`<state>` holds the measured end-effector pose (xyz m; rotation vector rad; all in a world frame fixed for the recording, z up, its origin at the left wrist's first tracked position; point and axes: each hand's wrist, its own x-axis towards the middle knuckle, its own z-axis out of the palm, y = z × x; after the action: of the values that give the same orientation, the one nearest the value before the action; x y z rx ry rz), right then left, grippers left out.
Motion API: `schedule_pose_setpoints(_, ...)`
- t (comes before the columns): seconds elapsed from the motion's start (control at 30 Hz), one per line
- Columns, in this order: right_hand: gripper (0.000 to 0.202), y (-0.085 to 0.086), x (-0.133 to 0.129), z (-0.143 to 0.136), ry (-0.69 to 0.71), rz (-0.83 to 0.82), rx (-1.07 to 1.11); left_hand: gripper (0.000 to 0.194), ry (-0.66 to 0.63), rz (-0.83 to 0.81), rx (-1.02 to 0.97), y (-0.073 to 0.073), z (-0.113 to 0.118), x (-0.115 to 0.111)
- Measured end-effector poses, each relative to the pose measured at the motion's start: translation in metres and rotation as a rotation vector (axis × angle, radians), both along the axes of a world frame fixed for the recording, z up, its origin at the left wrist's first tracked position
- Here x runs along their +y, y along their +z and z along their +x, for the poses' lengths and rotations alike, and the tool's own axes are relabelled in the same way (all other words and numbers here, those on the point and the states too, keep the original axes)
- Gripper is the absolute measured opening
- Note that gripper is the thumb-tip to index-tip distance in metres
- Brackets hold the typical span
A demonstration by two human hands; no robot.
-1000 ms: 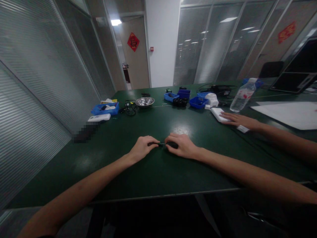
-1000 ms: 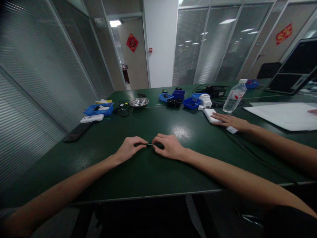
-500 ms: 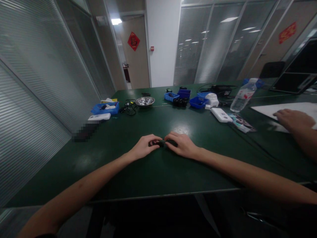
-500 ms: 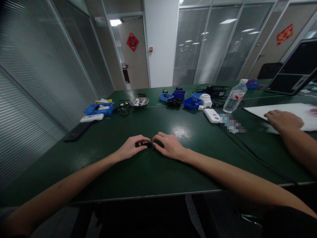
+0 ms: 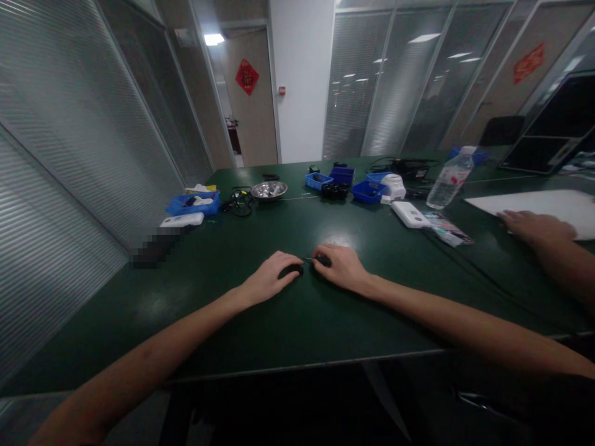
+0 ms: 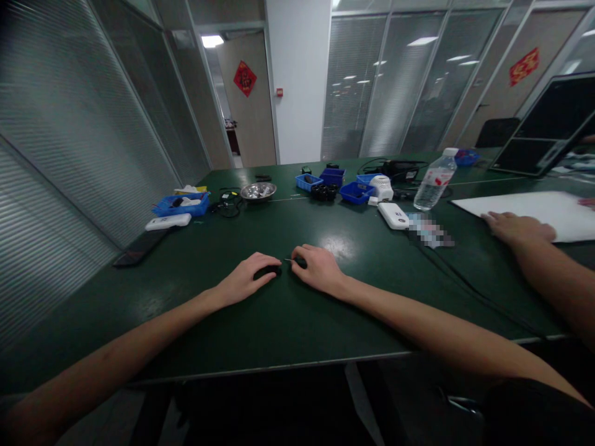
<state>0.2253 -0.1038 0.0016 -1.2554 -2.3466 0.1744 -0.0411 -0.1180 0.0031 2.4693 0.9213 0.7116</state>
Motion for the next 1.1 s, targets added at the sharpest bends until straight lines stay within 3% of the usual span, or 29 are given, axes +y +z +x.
schedule_pose_setpoints(0.27,0.013,-0.004,0.002,0.001,0.002,0.028,0.007,0.032,-0.041,0.136,0.095,0.001,0.0,-0.004)
schedule_pose_setpoints(0.63,0.012,-0.003,0.002,0.001,0.005,0.007,0.011,0.027,-0.132,0.199,0.233,0.015,-0.001,-0.011)
schedule_pose_setpoints(0.77,0.013,0.001,0.0,-0.001,-0.009,-0.011,0.001,0.027,-0.058,0.192,0.246,0.011,-0.009,-0.003)
schedule_pose_setpoints(0.9,0.014,0.004,-0.002,-0.001,0.003,-0.036,0.0,0.026,0.053,0.058,0.129,0.01,-0.026,0.012)
schedule_pose_setpoints(1.1,0.016,0.004,-0.001,-0.001,-0.007,-0.056,-0.012,0.025,0.151,-0.08,0.028,0.022,-0.032,0.011)
